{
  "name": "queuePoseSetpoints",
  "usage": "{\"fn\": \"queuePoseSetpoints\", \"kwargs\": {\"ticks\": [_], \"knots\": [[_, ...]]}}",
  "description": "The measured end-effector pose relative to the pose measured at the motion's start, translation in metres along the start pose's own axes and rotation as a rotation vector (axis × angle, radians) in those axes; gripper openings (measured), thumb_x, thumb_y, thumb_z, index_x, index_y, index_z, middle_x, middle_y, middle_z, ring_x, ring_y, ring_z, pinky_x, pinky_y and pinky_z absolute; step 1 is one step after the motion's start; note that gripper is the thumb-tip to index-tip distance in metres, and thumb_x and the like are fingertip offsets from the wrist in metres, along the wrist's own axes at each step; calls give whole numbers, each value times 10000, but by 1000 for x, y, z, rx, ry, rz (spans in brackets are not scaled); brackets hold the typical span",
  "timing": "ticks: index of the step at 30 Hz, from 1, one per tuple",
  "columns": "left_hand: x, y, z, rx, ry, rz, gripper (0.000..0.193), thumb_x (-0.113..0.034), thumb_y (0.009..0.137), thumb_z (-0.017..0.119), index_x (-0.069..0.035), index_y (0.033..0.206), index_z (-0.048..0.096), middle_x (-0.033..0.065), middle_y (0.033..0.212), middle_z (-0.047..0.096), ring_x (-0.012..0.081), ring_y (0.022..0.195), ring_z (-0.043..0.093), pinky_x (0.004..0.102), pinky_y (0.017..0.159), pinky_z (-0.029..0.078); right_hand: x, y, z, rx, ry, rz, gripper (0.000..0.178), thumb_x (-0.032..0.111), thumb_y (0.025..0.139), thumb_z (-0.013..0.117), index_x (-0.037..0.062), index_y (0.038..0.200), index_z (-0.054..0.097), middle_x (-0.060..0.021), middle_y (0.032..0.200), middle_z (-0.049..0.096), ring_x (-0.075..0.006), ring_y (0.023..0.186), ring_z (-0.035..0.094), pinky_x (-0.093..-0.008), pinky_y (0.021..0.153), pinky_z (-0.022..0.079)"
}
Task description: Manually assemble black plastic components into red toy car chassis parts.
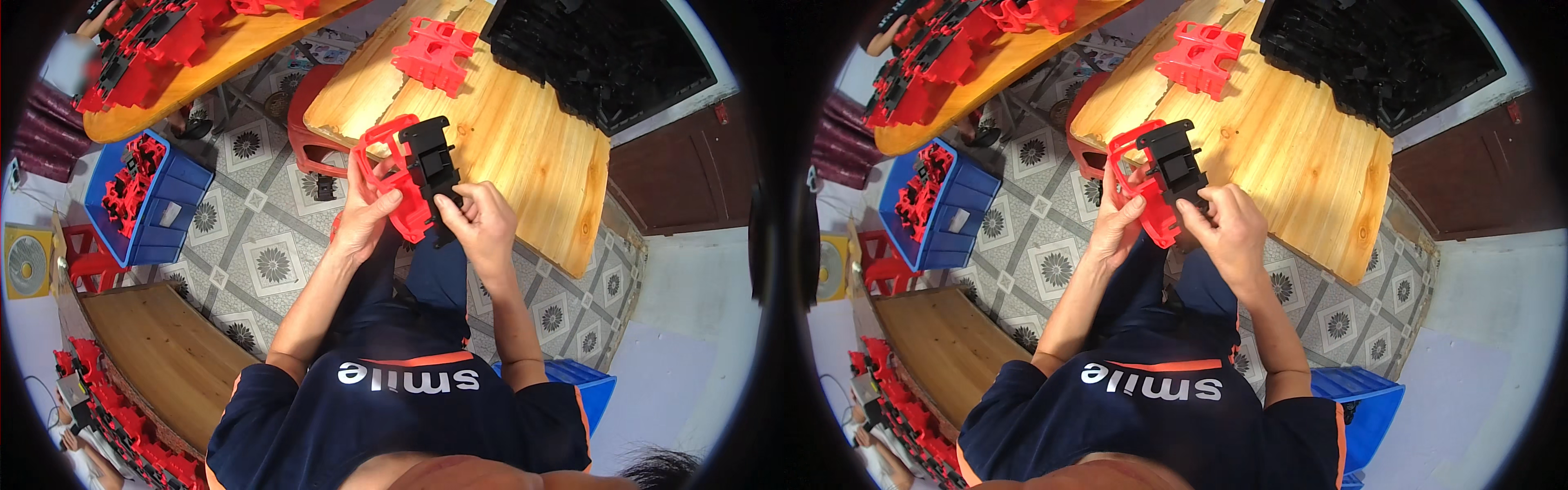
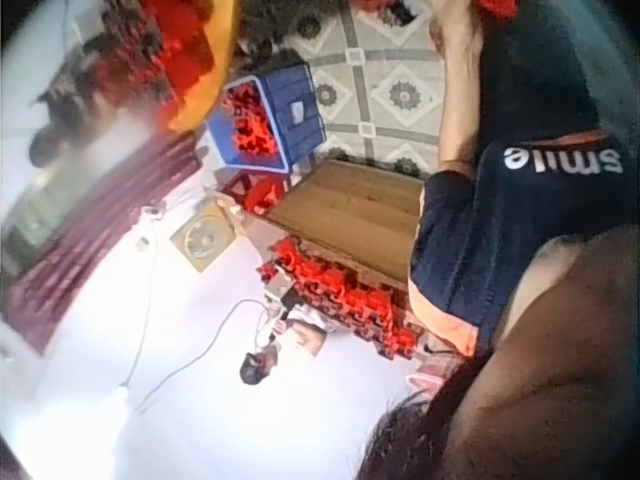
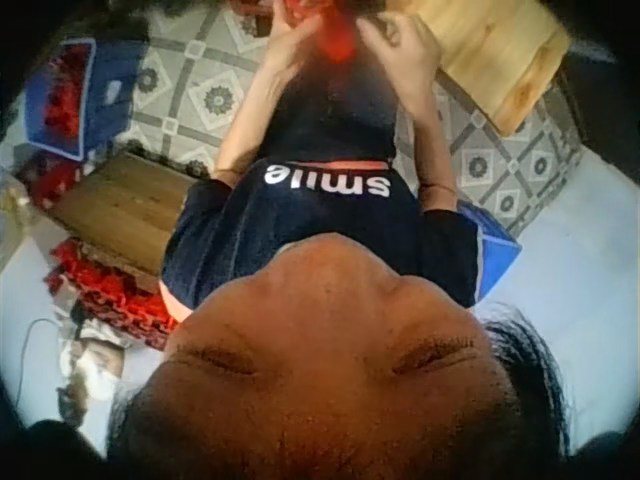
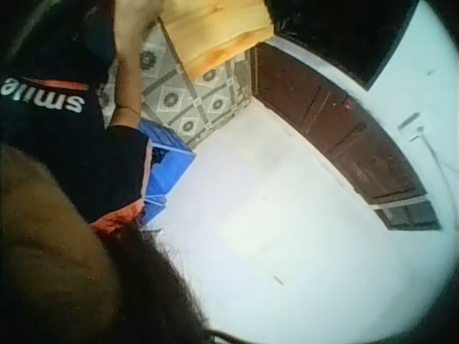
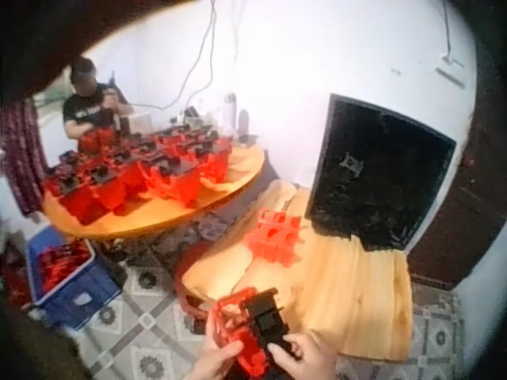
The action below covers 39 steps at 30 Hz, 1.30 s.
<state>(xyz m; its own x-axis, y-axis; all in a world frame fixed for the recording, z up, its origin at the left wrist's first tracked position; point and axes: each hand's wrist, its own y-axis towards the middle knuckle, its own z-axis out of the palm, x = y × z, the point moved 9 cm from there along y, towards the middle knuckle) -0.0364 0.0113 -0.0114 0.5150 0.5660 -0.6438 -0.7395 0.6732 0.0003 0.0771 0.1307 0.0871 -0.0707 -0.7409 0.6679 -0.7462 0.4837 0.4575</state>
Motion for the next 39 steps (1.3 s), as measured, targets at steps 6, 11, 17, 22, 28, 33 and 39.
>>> {"fn": "queuePoseSetpoints", "kwargs": {"ticks": [6,11,17,22,28,33,39], "knots": [[-2,-1,1,14,17,20,1117,-46,783,791,-208,1552,-3,146,1474,324,269,1315,446,432,1074,411,24,-2,10,-39,-106,-153,262,180,750,813,28,864,631,-49,685,537,-184,599,552,-321,527,458],[-3,0,10,123,27,11,1120,-75,780,803,-194,1551,-2,148,1489,309,278,1338,426,442,1087,398,32,-5,17,-45,-124,-209,251,133,752,821,10,883,646,-55,676,540,-155,565,532,-288,504,445],[-1,-5,11,140,0,-7,1118,-105,792,791,-186,1554,-24,148,1494,299,283,1344,416,438,1087,392,39,-13,23,-61,-168,-302,260,143,722,828,19,854,643,-50,666,540,-182,563,535,-318,515,453],[4,-4,-2,76,76,5,1058,-104,845,706,-175,1557,-74,155,1495,290,283,1343,405,434,1078,389,38,-13,24,-23,-199,-287,274,175,730,824,30,851,625,-72,697,563,-231,607,575,-340,534,466],[5,-2,11,9,159,-64,879,-201,920,636,-129,1558,35,140,1483,337,246,1341,394,399,1091,364,-6,30,20,-138,162,-24,364,306,891,697,-7,1066,637,-133,985,637,-285,924,612,-367,821,476],[-6,1,14,-62,422,156,612,-359,1001,524,-51,1474,286,139,1344,466,216,1262,446,327,1069,343,-28,26,61,170,624,217,371,202,997,557,-64,1256,567,-113,1145,637,-176,1072,588,-296,943,453],[-38,-11,3,-218,389,323,518,-359,1019,476,-35,1408,372,109,1294,503,185,1204,478,317,1048,363,3,26,74,518,890,193,676,285,983,590,-24,1495,273,-187,1414,461,-226,1277,476,-331,1072,363]]}}
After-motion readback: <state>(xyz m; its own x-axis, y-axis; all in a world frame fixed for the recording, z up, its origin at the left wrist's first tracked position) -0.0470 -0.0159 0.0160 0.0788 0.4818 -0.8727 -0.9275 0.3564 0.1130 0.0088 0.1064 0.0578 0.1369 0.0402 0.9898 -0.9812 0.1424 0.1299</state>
